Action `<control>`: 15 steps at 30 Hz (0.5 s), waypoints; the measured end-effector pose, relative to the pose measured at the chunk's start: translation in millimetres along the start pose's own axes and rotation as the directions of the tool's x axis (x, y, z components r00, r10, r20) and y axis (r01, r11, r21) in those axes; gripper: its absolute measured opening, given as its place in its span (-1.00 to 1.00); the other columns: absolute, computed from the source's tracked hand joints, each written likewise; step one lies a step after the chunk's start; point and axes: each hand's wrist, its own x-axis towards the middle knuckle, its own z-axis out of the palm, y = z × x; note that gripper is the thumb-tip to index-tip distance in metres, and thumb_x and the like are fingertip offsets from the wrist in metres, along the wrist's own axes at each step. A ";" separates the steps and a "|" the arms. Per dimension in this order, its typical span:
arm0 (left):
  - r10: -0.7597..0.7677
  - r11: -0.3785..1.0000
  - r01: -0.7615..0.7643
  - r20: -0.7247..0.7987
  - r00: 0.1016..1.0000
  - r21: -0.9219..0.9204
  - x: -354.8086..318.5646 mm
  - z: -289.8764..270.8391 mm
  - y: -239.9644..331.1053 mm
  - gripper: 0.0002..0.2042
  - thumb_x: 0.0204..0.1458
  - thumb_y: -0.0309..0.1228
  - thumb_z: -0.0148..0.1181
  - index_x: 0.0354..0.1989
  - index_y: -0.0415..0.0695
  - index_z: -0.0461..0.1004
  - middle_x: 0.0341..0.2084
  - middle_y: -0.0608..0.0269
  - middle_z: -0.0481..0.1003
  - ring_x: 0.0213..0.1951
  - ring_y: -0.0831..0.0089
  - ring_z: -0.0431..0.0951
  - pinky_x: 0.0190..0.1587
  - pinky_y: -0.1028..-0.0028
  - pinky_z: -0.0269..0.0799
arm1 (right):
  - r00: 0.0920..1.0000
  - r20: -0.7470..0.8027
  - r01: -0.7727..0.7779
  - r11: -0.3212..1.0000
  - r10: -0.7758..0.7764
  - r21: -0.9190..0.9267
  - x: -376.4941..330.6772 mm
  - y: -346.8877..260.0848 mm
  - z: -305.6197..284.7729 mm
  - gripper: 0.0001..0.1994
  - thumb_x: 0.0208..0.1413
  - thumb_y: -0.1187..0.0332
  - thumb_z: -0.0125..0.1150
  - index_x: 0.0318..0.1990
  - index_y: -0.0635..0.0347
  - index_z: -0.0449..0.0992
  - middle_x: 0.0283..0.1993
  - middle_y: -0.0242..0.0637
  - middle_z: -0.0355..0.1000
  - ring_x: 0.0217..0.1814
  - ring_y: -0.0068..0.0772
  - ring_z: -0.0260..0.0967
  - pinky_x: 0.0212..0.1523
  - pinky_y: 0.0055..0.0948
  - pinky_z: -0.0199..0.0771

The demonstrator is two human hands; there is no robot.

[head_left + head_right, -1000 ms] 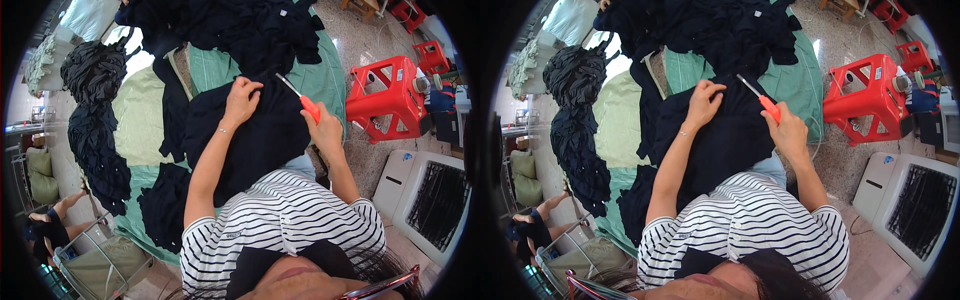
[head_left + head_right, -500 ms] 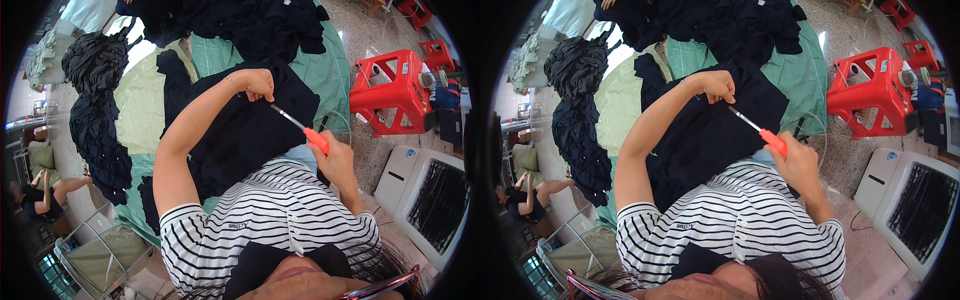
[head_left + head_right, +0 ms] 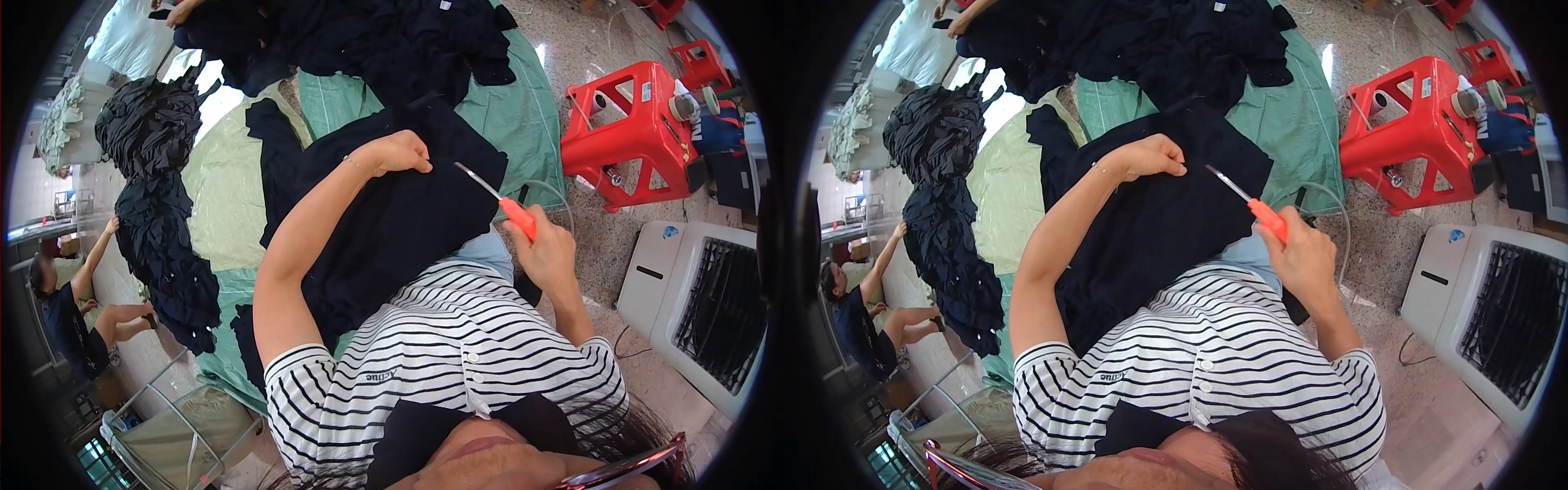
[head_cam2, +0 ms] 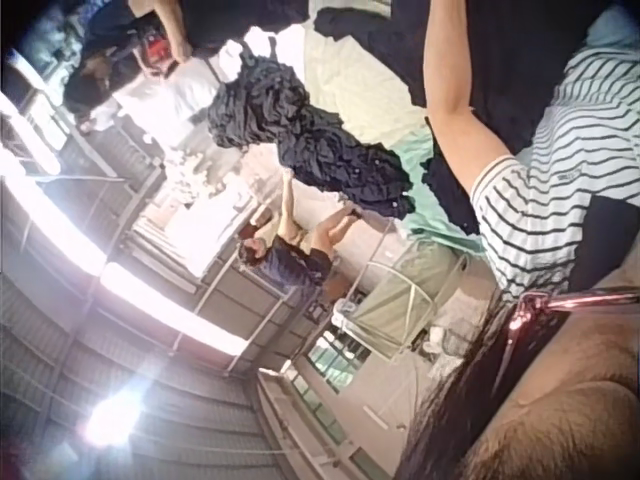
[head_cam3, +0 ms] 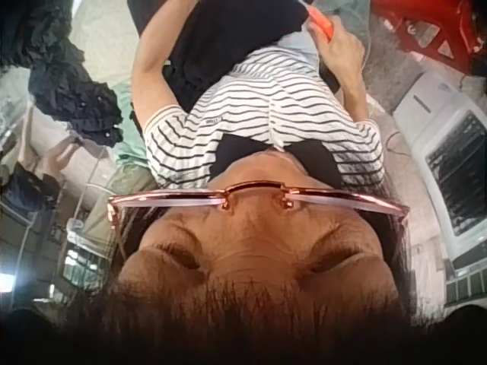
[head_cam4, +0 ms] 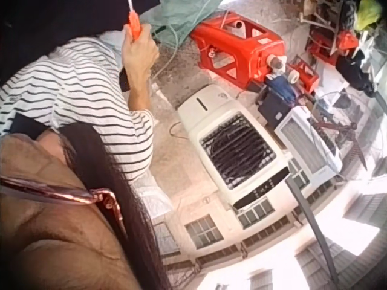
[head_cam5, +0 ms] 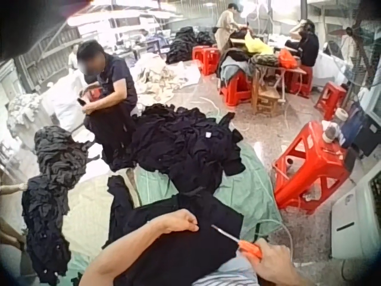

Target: Trimming loose threads and inspecting black garments in a textile factory setting.

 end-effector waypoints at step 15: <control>0.262 0.737 -0.637 -0.772 0.578 -0.227 -169.1 17.8 -15.6 -0.68 0.16 -0.32 0.08 0.02 -0.25 0.42 -0.20 0.30 0.46 -0.14 0.51 0.43 -0.06 0.44 0.38 | 0.820 -0.381 -0.203 0.839 0.428 0.505 24.1 75.7 -14.6 -0.69 0.26 0.19 0.19 -0.03 0.26 0.49 -0.48 -0.37 0.45 -0.46 -0.61 0.36 -0.41 -0.51 0.39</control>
